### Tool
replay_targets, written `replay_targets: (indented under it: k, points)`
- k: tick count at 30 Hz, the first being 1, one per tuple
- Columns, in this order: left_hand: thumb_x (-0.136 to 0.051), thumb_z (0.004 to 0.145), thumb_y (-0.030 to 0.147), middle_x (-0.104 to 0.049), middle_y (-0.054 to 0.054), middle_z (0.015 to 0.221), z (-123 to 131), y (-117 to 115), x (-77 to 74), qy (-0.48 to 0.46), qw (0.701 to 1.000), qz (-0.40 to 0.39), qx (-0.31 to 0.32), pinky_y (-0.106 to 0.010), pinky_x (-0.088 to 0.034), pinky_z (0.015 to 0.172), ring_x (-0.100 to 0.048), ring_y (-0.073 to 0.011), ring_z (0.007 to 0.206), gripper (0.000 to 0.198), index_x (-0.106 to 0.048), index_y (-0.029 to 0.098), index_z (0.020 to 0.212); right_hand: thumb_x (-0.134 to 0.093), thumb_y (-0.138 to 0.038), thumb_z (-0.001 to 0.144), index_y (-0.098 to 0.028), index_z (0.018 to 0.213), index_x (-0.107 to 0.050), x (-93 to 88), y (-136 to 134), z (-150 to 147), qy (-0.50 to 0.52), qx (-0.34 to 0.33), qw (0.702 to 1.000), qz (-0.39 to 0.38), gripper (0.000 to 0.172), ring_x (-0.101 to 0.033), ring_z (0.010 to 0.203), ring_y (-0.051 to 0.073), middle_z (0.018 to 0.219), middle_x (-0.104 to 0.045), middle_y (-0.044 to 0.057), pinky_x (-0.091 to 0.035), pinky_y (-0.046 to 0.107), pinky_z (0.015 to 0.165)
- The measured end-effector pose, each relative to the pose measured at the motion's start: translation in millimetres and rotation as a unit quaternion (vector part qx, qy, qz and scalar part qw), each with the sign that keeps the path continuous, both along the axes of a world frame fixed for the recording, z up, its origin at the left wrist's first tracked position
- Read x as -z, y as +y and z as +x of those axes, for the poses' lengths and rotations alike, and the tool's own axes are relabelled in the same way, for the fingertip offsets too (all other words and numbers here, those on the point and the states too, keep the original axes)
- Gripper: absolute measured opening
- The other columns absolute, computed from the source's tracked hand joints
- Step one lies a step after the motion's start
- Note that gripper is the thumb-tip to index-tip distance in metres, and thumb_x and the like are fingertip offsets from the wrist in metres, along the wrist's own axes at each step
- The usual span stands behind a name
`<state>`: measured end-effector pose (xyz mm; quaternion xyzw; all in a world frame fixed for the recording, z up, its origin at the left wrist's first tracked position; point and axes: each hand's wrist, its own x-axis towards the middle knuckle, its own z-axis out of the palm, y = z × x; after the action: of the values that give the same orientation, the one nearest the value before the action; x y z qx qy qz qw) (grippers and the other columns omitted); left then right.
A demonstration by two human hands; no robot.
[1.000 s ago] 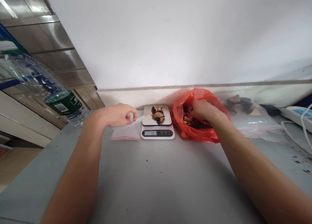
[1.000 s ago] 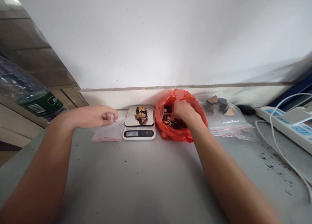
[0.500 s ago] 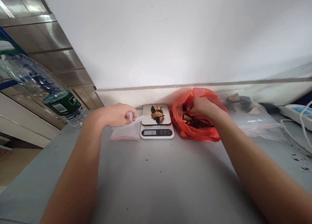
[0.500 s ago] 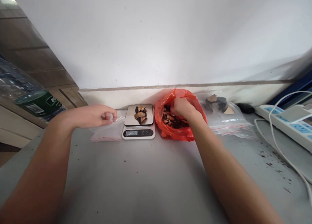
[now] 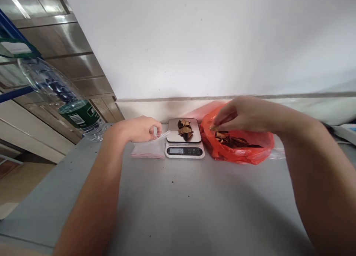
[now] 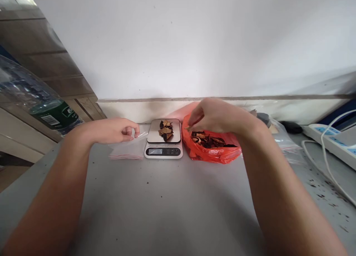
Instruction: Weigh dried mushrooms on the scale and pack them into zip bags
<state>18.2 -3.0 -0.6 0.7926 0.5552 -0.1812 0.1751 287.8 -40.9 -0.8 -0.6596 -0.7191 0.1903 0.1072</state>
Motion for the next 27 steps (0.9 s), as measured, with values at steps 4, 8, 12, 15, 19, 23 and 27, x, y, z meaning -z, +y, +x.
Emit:
replay_targets:
  k: [4, 8, 12, 15, 19, 23, 27]
  points:
    - [-0.056, 0.081, 0.018, -0.07, -0.008, 0.116, 1, -1, -1.5, 0.02, 1.0, -0.012, -0.013, -0.031, -0.04, 0.068, -0.06, -0.0246, 0.089, 0.026, -0.065, 0.026, 0.105, -0.071, -0.014, 0.083, -0.021, 0.071, -0.076, 12.4, 7, -24, 0.13, -0.044, 0.991, -0.009, 0.015, -0.067, 0.074, 0.017, 0.081, -0.077, 0.003, -0.05, 0.027, 0.066]
    - [-0.054, 0.083, 0.016, -0.068, -0.005, 0.108, 1, -2, -1.2, 0.022, 1.0, -0.013, -0.017, -0.032, -0.037, 0.068, -0.057, -0.023, 0.083, 0.018, -0.062, 0.025, 0.097, -0.069, -0.008, 0.085, -0.018, 0.073, -0.073, 37.3, 22, -36, 0.147, -0.021, 0.989, 0.019, 0.016, -0.069, 0.077, 0.017, 0.085, -0.08, 0.004, -0.05, 0.027, 0.066]
    - [-0.054, 0.081, 0.015, -0.068, -0.005, 0.107, 1, -1, -0.6, 0.023, 1.0, -0.006, -0.011, -0.031, -0.037, 0.068, -0.057, -0.0234, 0.084, 0.021, -0.063, 0.026, 0.097, -0.07, -0.004, 0.085, -0.018, 0.074, -0.072, 49.3, 27, -38, 0.123, 0.036, 0.992, 0.022, 0.017, -0.071, 0.082, 0.017, 0.088, -0.08, 0.005, -0.049, 0.026, 0.071]
    - [-0.054, 0.081, 0.015, -0.068, -0.005, 0.107, 2, -1, -0.8, 0.022, 1.0, -0.01, -0.013, -0.031, -0.036, 0.067, -0.058, -0.0241, 0.084, 0.022, -0.063, 0.026, 0.097, -0.067, -0.006, 0.088, -0.018, 0.073, -0.072, 50.4, 26, -39, 0.093, 0.039, 0.995, -0.003, 0.02, -0.068, 0.078, 0.017, 0.083, -0.078, 0.004, -0.046, 0.027, 0.068]
    - [-0.056, 0.08, 0.018, -0.069, -0.006, 0.102, 2, -1, 0.0, 0.011, 1.0, -0.001, -0.012, -0.033, -0.036, 0.067, -0.059, -0.0251, 0.081, 0.016, -0.063, 0.026, 0.091, -0.065, -0.014, 0.091, -0.02, 0.069, -0.067, 49.6, 24, -35, 0.072, 0.028, 0.997, 0.016, 0.024, -0.056, 0.065, 0.015, 0.069, -0.068, 0.0, -0.038, 0.029, 0.06]
    - [-0.057, 0.079, 0.017, -0.07, -0.006, 0.105, 1, 0, 1.9, 0.004, 1.0, -0.009, -0.02, -0.033, -0.037, 0.066, -0.06, -0.0252, 0.082, 0.02, -0.065, 0.027, 0.094, -0.062, -0.013, 0.093, -0.021, 0.065, -0.057, 43.0, 22, -30, 0.078, -0.007, 0.996, 0.04, 0.029, -0.049, 0.059, 0.012, 0.067, -0.061, -0.002, -0.035, 0.028, 0.056]
    - [-0.056, 0.08, 0.015, -0.071, -0.005, 0.107, 2, 1, 1.9, 0.008, 1.0, -0.015, -0.021, -0.032, -0.038, 0.067, -0.06, -0.0244, 0.084, 0.026, -0.067, 0.027, 0.101, -0.063, -0.013, 0.09, -0.02, 0.072, -0.068, 33.9, 16, -32, 0.068, -0.115, 0.991, 0.009, 0.02, -0.056, 0.062, 0.013, 0.073, -0.069, -0.001, -0.041, 0.026, 0.058]
